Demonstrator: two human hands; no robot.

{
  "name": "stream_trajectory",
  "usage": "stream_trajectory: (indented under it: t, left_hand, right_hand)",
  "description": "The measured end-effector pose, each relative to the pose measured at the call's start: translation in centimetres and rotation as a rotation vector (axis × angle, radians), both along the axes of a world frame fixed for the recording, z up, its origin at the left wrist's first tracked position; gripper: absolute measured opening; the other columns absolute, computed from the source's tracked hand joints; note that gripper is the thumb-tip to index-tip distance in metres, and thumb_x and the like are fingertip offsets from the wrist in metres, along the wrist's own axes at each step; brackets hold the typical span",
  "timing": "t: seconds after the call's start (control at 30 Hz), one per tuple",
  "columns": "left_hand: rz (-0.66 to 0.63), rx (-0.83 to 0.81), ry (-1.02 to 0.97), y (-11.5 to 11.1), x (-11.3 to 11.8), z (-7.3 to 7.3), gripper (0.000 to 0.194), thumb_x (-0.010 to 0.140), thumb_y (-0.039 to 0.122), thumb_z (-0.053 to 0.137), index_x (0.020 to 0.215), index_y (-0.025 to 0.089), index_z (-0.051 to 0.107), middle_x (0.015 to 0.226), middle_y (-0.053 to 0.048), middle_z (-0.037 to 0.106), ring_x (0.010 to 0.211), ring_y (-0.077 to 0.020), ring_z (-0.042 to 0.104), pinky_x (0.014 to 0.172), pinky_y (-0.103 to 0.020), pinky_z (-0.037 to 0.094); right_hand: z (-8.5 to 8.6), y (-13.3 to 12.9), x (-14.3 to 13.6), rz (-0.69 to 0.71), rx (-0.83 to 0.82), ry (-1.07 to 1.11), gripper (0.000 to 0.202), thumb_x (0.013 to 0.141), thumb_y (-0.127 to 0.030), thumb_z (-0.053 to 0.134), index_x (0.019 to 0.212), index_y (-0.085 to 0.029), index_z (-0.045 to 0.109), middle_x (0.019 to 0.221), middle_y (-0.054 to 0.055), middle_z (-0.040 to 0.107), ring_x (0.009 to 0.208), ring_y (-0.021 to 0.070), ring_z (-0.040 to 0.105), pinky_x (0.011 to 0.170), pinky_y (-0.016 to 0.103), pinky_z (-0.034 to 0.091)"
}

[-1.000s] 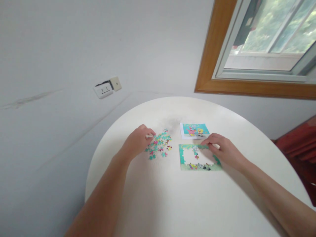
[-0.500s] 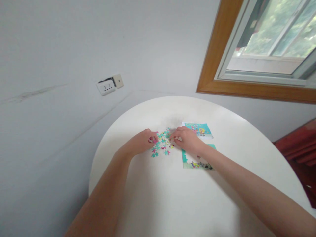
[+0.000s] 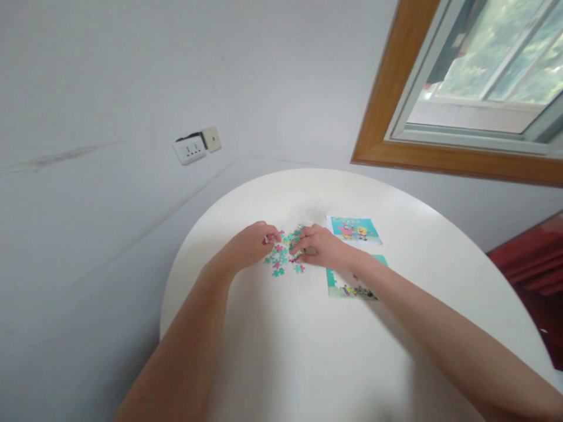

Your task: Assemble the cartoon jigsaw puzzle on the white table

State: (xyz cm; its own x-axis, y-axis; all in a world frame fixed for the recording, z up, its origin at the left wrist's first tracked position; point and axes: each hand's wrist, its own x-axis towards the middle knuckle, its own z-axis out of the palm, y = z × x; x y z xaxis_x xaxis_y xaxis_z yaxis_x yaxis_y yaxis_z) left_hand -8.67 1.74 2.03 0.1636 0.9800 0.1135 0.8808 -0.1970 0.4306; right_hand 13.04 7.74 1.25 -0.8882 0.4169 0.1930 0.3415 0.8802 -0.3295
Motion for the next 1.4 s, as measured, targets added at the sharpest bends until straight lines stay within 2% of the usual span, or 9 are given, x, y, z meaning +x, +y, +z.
stream_trajectory:
  t: [0.2, 0.37, 0.43, 0.53, 0.67, 0.87, 0.97, 1.17, 1.4]
  left_hand:
    - [-0.003, 0.022, -0.009, 0.0, 0.0, -0.2, 0.024, 0.074, 0.019, 0.049, 0.087, 0.018, 0.069, 0.082, -0.004, 0.061, 0.073, -0.0167, 0.059, 0.072, -0.028, 0.047]
    - [0.01, 0.015, 0.011, 0.1, 0.0, 0.0, 0.025, 0.074, 0.02, 0.049, 0.087, 0.018, 0.07, 0.084, -0.004, 0.062, 0.076, -0.0173, 0.059, 0.075, -0.028, 0.047]
    - [0.017, 0.0, 0.02, 0.1, 0.0, 0.1, 0.024, 0.074, 0.022, 0.05, 0.087, 0.019, 0.07, 0.084, -0.004, 0.062, 0.076, -0.0172, 0.059, 0.075, -0.028, 0.047]
    - [0.015, -0.01, 0.042, 0.2, 0.2, 0.3, 0.024, 0.074, 0.023, 0.05, 0.087, 0.019, 0.07, 0.083, -0.004, 0.062, 0.075, -0.0169, 0.059, 0.075, -0.028, 0.047]
    - [0.016, 0.011, 0.046, 0.2, 0.2, 0.3, 0.026, 0.075, 0.022, 0.049, 0.089, 0.019, 0.07, 0.085, -0.004, 0.061, 0.074, -0.0163, 0.059, 0.074, -0.027, 0.046]
    - [-0.004, 0.024, 0.04, 0.2, -0.1, -0.1, 0.024, 0.077, 0.024, 0.05, 0.089, 0.018, 0.07, 0.085, -0.004, 0.061, 0.075, -0.0169, 0.059, 0.074, -0.028, 0.046]
    - [-0.019, 0.024, 0.043, 0.2, 0.0, 0.0, 0.024, 0.077, 0.028, 0.051, 0.089, 0.018, 0.069, 0.084, -0.005, 0.061, 0.076, -0.0178, 0.059, 0.075, -0.028, 0.046]
    - [-0.001, -0.01, 0.064, 0.1, 0.4, 0.4, 0.025, 0.077, 0.029, 0.052, 0.09, 0.018, 0.07, 0.085, -0.005, 0.063, 0.077, -0.0186, 0.059, 0.075, -0.029, 0.047]
    - [-0.03, -0.02, 0.06, 0.0, 0.5, 0.4, 0.03, 0.079, 0.034, 0.049, 0.092, 0.017, 0.07, 0.086, -0.006, 0.063, 0.079, -0.0198, 0.06, 0.074, -0.03, 0.047]
  right_hand:
    - [0.4, -0.3, -0.3, -0.039, 0.009, -0.058, 0.015, 0.079, -0.027, 0.071, 0.094, -0.027, 0.075, 0.094, 0.005, 0.064, 0.094, 0.0195, 0.054, 0.088, 0.032, 0.036]
    - [0.3, 0.5, -0.6, -0.016, -0.073, 0.0, 0.015, 0.073, -0.023, 0.076, 0.087, -0.019, 0.075, 0.08, 0.004, 0.065, 0.082, 0.0161, 0.056, 0.083, 0.029, 0.039]
    - [0.1, 1.1, -0.7, 0.003, -0.154, 0.037, 0.012, 0.069, -0.02, 0.077, 0.081, -0.016, 0.075, 0.075, 0.002, 0.065, 0.078, 0.0143, 0.056, 0.079, 0.026, 0.04]
    - [0.0, 1.8, -0.7, 0.026, -0.375, 0.048, 0.008, 0.07, -0.018, 0.073, 0.076, -0.014, 0.073, 0.07, 0.0, 0.065, 0.071, 0.0123, 0.056, 0.069, 0.023, 0.041]
    - [0.5, 2.3, -0.4, -0.008, -0.646, 0.045, 0.013, 0.071, -0.025, 0.069, 0.079, -0.014, 0.07, 0.065, -0.003, 0.062, 0.062, 0.0097, 0.053, 0.062, 0.022, 0.04]
    - [0.7, 2.7, 0.7, -0.04, -0.821, 0.129, 0.019, 0.067, -0.028, 0.074, 0.079, -0.015, 0.067, 0.068, -0.002, 0.065, 0.064, 0.0093, 0.057, 0.065, 0.023, 0.044]
    - [0.6, 2.9, 1.3, -0.058, -0.859, 0.16, 0.017, 0.068, -0.026, 0.073, 0.08, -0.015, 0.069, 0.071, -0.001, 0.068, 0.068, 0.0107, 0.061, 0.07, 0.025, 0.047]
    - [1.1, 2.6, 2.5, -0.052, -0.796, 0.126, 0.013, 0.072, -0.028, 0.069, 0.08, -0.018, 0.074, 0.08, 0.001, 0.073, 0.08, 0.0138, 0.065, 0.082, 0.03, 0.049]
    - [0.9, 2.6, 3.4, -0.071, -0.773, 0.109, 0.018, 0.075, -0.032, 0.065, 0.085, -0.02, 0.075, 0.09, 0.001, 0.075, 0.089, 0.0156, 0.066, 0.087, 0.029, 0.047]
